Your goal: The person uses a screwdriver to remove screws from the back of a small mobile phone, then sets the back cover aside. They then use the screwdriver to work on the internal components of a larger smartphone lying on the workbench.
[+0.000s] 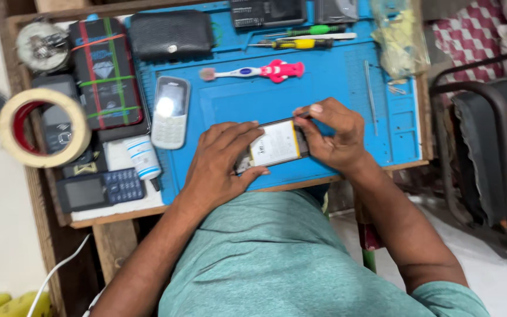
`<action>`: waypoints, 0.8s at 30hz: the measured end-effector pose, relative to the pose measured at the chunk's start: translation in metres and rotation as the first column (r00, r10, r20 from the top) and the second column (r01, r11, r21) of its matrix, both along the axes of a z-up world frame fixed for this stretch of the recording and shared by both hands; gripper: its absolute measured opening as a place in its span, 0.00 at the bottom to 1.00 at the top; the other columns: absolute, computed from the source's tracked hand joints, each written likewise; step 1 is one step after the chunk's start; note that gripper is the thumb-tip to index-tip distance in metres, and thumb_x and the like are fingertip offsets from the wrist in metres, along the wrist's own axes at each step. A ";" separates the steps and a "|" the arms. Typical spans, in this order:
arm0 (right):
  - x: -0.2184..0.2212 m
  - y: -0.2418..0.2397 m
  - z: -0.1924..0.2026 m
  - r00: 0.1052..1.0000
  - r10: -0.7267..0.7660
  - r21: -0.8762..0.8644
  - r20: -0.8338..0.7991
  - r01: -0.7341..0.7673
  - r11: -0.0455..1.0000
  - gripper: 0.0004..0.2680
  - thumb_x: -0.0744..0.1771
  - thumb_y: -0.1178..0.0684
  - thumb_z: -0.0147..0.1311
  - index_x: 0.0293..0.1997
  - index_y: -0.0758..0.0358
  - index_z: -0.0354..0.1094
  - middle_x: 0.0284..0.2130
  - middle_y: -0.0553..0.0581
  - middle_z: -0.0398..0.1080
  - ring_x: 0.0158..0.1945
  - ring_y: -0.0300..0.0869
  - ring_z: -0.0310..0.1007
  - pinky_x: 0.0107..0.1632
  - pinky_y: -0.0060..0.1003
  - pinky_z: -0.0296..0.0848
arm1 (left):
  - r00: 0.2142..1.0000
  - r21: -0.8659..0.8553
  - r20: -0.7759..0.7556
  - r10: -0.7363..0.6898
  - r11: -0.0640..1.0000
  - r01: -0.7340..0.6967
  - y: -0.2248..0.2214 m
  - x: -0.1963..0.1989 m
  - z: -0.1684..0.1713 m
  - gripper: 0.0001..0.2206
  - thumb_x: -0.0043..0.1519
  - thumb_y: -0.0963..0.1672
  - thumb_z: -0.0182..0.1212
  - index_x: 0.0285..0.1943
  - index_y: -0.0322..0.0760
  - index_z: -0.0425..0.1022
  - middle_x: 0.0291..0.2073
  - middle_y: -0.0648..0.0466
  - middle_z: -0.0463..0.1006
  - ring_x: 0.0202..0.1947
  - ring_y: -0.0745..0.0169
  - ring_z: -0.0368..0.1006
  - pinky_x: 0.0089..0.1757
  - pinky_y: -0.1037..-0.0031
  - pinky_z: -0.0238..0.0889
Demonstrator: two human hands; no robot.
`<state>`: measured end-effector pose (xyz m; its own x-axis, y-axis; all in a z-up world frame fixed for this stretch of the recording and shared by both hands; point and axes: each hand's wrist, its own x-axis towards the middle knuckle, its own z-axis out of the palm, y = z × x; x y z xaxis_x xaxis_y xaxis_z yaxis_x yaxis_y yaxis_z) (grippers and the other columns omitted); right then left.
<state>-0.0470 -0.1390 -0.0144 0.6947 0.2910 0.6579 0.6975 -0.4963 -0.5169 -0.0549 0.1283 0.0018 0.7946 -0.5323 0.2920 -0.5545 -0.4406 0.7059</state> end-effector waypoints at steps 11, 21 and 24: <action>-0.002 0.000 -0.009 0.985 0.129 0.117 -0.116 -0.115 0.986 0.22 0.70 0.72 0.53 0.66 0.52 0.49 0.42 0.66 0.75 0.46 0.48 0.80 0.44 0.36 0.81 | 0.999 -0.001 -0.051 0.000 1.000 0.000 0.003 -0.001 -0.006 0.31 0.53 0.51 0.75 0.65 0.41 0.73 0.63 0.53 0.74 0.62 0.50 0.66 0.59 0.59 0.59; -0.001 -0.013 -0.014 0.991 0.039 0.108 -0.132 -0.025 0.994 0.22 0.70 0.67 0.59 0.66 0.54 0.48 0.44 0.64 0.69 0.45 0.48 0.78 0.44 0.35 0.83 | 0.999 0.010 -0.047 0.000 1.000 0.001 0.004 -0.002 -0.012 0.31 0.53 0.52 0.75 0.66 0.41 0.73 0.64 0.53 0.73 0.63 0.51 0.66 0.61 0.59 0.58; -0.004 -0.013 -0.016 0.992 0.017 0.119 -0.122 -0.003 0.993 0.22 0.70 0.67 0.60 0.65 0.55 0.48 0.44 0.63 0.69 0.46 0.48 0.79 0.45 0.35 0.83 | 0.999 0.017 -0.054 -0.001 1.000 0.002 0.004 -0.002 -0.011 0.32 0.53 0.52 0.75 0.66 0.40 0.73 0.64 0.53 0.73 0.63 0.51 0.65 0.61 0.59 0.58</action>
<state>-0.0512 -0.1517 -0.0304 0.7697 0.2234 0.5981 0.6297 -0.4199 -0.6536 -0.0571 0.1321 -0.0091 0.8081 -0.5382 0.2394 -0.5166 -0.4523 0.7270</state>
